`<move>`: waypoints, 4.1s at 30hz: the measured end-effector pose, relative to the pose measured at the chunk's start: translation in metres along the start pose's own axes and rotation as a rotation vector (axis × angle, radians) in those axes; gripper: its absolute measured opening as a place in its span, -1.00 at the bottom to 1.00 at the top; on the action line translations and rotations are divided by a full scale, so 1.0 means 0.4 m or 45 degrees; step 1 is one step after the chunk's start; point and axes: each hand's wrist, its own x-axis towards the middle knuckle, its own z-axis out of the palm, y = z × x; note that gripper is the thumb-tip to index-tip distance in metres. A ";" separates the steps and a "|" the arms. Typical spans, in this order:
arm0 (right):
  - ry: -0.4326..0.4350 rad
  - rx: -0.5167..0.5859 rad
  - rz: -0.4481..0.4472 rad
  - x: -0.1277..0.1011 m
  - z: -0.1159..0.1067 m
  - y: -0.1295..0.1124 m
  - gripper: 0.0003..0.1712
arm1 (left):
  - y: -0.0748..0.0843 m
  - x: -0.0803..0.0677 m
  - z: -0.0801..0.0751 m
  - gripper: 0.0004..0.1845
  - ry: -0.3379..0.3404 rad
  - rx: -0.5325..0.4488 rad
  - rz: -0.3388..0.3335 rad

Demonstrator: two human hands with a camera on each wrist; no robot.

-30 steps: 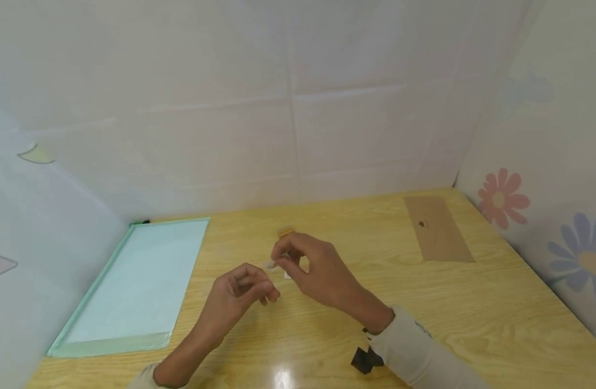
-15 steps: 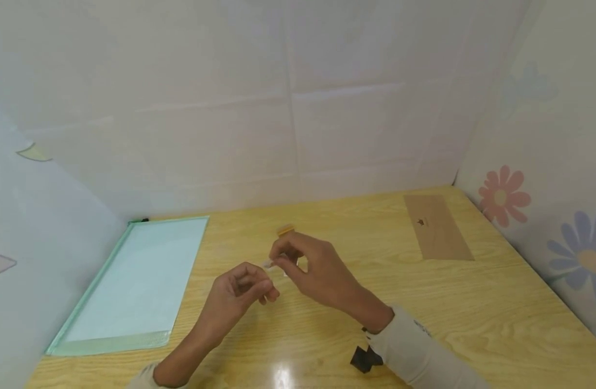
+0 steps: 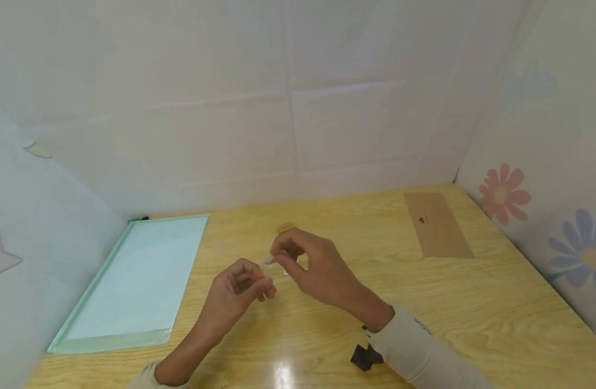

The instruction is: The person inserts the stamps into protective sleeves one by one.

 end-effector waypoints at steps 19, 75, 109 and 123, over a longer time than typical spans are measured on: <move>-0.044 0.038 0.049 -0.001 0.034 -0.018 -0.87 | -0.004 -0.015 0.017 -0.81 0.092 0.400 0.240; -0.146 -0.084 0.137 -0.021 0.045 0.010 -0.81 | 0.005 -0.020 -0.001 -0.77 0.009 0.199 -0.106; -0.213 -0.155 0.227 -0.022 -0.002 0.136 -0.87 | 0.004 -0.072 -0.105 -0.62 -0.057 1.515 -0.234; -0.434 -0.437 0.412 -0.041 0.065 0.248 -0.56 | -0.013 -0.062 -0.200 -0.74 0.054 1.516 -0.407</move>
